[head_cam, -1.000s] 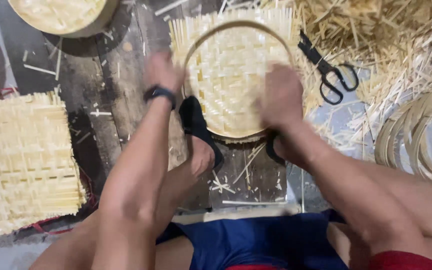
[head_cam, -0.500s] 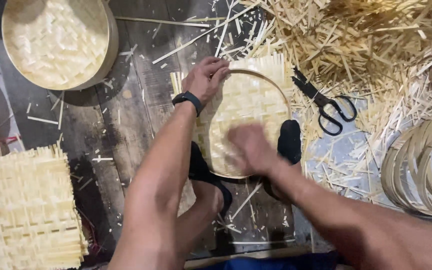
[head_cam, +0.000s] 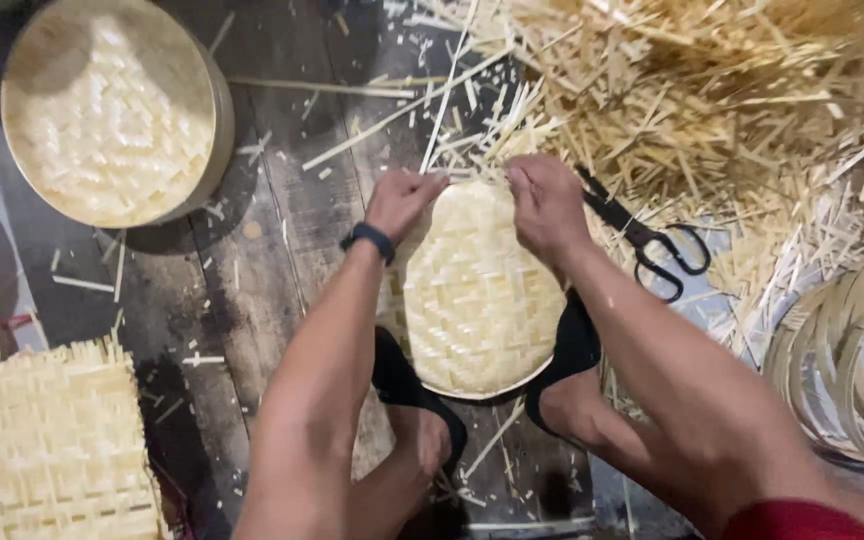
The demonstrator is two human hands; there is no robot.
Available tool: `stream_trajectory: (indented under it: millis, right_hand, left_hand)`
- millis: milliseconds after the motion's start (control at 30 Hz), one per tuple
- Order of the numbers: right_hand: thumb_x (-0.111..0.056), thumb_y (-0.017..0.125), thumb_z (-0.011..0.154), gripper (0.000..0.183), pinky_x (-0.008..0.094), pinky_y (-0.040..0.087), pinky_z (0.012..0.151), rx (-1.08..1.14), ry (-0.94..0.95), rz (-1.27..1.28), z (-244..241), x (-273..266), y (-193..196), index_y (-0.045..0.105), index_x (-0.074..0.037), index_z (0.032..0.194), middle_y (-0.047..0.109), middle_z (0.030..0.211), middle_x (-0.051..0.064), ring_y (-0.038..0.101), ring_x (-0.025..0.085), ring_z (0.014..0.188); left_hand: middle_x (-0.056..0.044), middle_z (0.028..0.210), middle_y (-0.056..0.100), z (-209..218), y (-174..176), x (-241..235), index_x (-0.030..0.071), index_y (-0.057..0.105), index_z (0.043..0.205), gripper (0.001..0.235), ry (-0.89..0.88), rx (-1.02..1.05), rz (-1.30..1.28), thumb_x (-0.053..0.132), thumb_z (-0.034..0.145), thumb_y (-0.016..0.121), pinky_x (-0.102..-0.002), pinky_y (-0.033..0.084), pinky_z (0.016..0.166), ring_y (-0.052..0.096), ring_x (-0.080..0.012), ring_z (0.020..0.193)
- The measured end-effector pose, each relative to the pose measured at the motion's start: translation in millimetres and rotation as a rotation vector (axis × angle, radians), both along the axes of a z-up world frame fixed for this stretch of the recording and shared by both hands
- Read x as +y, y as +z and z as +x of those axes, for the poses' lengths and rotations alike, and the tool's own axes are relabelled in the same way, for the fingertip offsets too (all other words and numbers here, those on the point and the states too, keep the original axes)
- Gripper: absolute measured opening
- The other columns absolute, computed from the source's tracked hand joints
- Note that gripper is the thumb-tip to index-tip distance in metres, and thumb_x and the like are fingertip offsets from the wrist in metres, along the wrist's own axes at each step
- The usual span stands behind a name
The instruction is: The person sits on the floor of a bamboo workshop and assembles steamer lids. They place a woven bamboo sheet over a round wooden mold, press a bamboo rim ring around it, trim the excess bamboo with scissors, and set finished lids aside with completed ones.
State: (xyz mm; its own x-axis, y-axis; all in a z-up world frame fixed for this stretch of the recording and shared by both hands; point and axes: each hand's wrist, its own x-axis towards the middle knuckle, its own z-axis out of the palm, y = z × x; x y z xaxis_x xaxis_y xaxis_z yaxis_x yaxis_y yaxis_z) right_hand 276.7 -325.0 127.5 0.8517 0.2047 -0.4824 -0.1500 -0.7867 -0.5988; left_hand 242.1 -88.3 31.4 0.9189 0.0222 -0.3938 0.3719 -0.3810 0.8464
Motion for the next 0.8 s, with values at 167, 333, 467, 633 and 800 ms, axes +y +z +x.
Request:
stream_trajectory:
  millis: [167,333,467,633,800]
  right_hand:
    - [-0.023,0.051,0.109,0.03,0.047,0.048,0.092,-0.629,-0.197,0.086,-42.6,-48.8,-39.5,0.073,-0.002,0.114,0.067,0.104,0.021,0.062,0.039,0.102]
    - [-0.021,0.05,0.111,0.027,0.05,0.046,0.096,-0.593,-0.123,0.154,-39.5,-56.7,-96.8,0.07,-0.003,0.113,0.065,0.108,0.022,0.059,0.041,0.107]
    - [-0.022,0.063,0.097,0.038,0.056,0.039,0.101,-0.85,-0.263,-0.127,-73.8,-27.3,-21.5,0.058,-0.001,0.128,0.054,0.122,0.023,0.049,0.045,0.117]
    - [-0.033,0.053,0.093,0.078,0.055,0.015,0.124,-0.561,0.684,-0.017,-215.5,-15.4,-20.1,0.028,0.007,0.155,0.032,0.158,0.03,0.026,0.046,0.15]
    - [-0.037,0.05,0.099,0.074,0.058,0.013,0.127,-0.951,0.95,-0.191,-234.7,-15.1,-34.7,0.03,0.001,0.16,0.034,0.16,0.021,0.027,0.039,0.153]
  left_hand:
    - [-0.013,0.101,0.073,-49.0,18.4,-4.6,0.005,0.073,0.089,0.045,0.344,-0.774,0.355,0.04,0.113,0.057,-0.041,0.051,0.086,0.062,-0.0336,0.095]
    - [-0.015,0.114,0.071,-92.7,-3.3,6.5,0.007,0.072,0.114,0.036,0.235,-0.325,0.352,0.038,0.106,0.055,-0.042,0.047,0.1,0.062,-0.0355,0.109]
    - [-0.026,0.145,0.056,-115.4,3.1,-10.6,0.003,0.05,0.15,0.051,0.226,-0.441,0.41,0.029,0.106,0.051,-0.049,0.039,0.11,0.051,-0.044,0.133]
    - [-0.026,0.149,0.051,-121.8,-5.1,-7.9,0.002,0.047,0.151,0.053,0.209,-0.42,0.368,0.031,0.106,0.05,-0.047,0.036,0.115,0.046,-0.0446,0.139]
    - [-0.028,0.15,0.05,-119.1,-3.2,-1.6,0.001,0.047,0.15,0.053,0.192,-0.394,0.334,0.032,0.107,0.051,-0.046,0.035,0.116,0.045,-0.0443,0.141]
